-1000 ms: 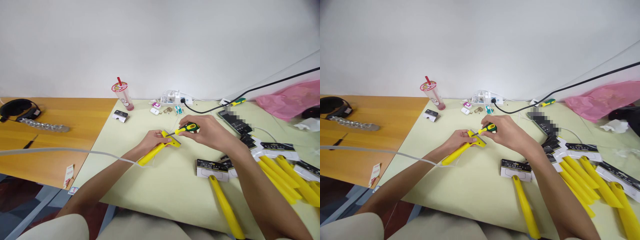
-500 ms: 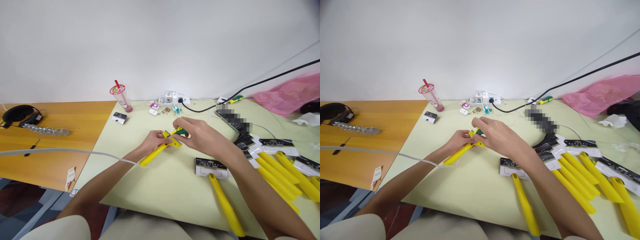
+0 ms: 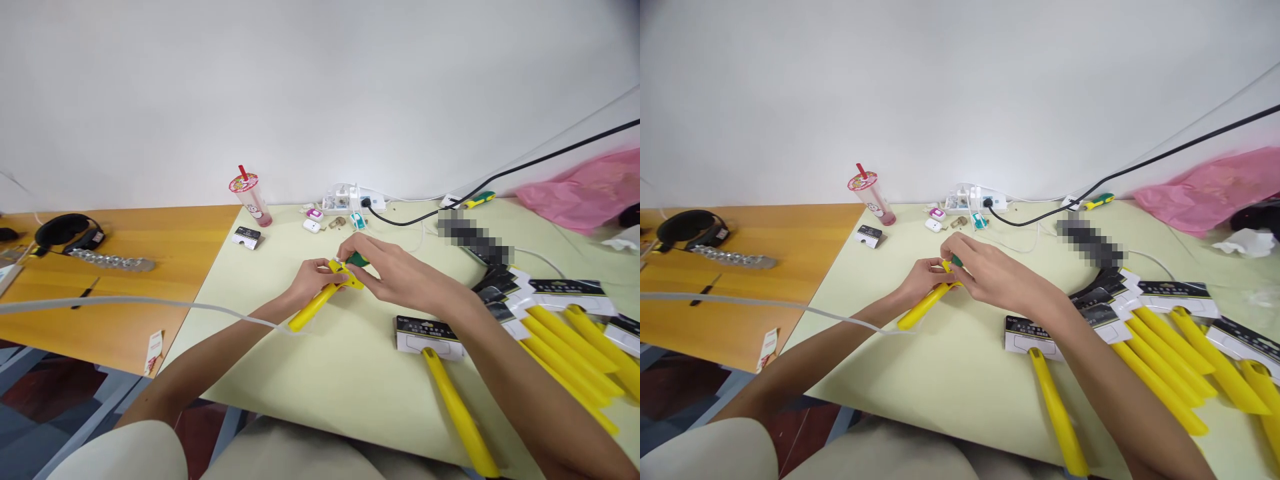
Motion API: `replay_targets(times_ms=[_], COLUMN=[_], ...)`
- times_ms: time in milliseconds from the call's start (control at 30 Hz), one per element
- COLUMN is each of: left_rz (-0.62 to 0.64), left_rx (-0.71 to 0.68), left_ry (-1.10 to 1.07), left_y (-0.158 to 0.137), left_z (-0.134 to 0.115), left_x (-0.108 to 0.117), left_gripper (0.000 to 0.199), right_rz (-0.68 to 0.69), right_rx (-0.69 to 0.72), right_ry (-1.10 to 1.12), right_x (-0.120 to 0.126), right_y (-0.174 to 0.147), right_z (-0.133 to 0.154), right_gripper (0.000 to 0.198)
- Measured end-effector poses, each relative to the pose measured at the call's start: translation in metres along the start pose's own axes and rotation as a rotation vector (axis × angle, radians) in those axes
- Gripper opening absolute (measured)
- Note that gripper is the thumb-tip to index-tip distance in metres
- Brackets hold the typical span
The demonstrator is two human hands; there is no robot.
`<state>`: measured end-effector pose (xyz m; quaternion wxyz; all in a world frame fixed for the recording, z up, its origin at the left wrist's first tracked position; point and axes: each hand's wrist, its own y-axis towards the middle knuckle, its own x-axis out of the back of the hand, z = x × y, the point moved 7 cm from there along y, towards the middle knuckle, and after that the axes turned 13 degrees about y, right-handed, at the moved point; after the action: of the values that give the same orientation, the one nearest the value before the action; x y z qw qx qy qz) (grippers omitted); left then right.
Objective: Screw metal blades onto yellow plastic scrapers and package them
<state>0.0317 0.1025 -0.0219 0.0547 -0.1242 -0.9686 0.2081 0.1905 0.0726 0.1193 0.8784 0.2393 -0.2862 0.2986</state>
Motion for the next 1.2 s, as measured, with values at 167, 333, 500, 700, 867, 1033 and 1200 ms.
replay_targets(times_ms=[167, 333, 500, 700, 867, 1033, 1200], left_rz=[-0.021, -0.005, -0.027, 0.008, 0.021, 0.036, 0.028], left_rx=[-0.003, -0.058, -0.098, -0.138, -0.18, -0.223, -0.2], left_ry=[0.025, -0.037, -0.071, -0.072, -0.038, -0.037, -0.083], left_y=[0.0, 0.001, 0.002, 0.006, 0.011, 0.013, 0.017], left_z=[0.001, -0.001, -0.008, -0.007, -0.005, -0.008, -0.009], left_x=[-0.001, -0.001, 0.002, 0.0, -0.001, -0.004, -0.007], left_gripper=[0.057, 0.055, 0.05, 0.044, 0.042, 0.05, 0.052], right_rz=[-0.046, -0.047, -0.098, -0.104, -0.114, -0.138, -0.153], right_rx=[0.073, 0.136, 0.173, 0.194, 0.207, 0.215, 0.233], right_ry=[-0.123, -0.239, -0.245, -0.274, -0.297, -0.329, -0.369], right_x=[-0.003, -0.008, -0.003, -0.004, -0.004, -0.005, -0.006], right_y=[0.003, 0.003, 0.004, 0.005, 0.005, 0.006, 0.008], right_z=[0.002, 0.004, 0.005, 0.007, 0.007, 0.001, -0.001], right_gripper=[0.014, 0.016, 0.018, 0.021, 0.022, 0.02, 0.02])
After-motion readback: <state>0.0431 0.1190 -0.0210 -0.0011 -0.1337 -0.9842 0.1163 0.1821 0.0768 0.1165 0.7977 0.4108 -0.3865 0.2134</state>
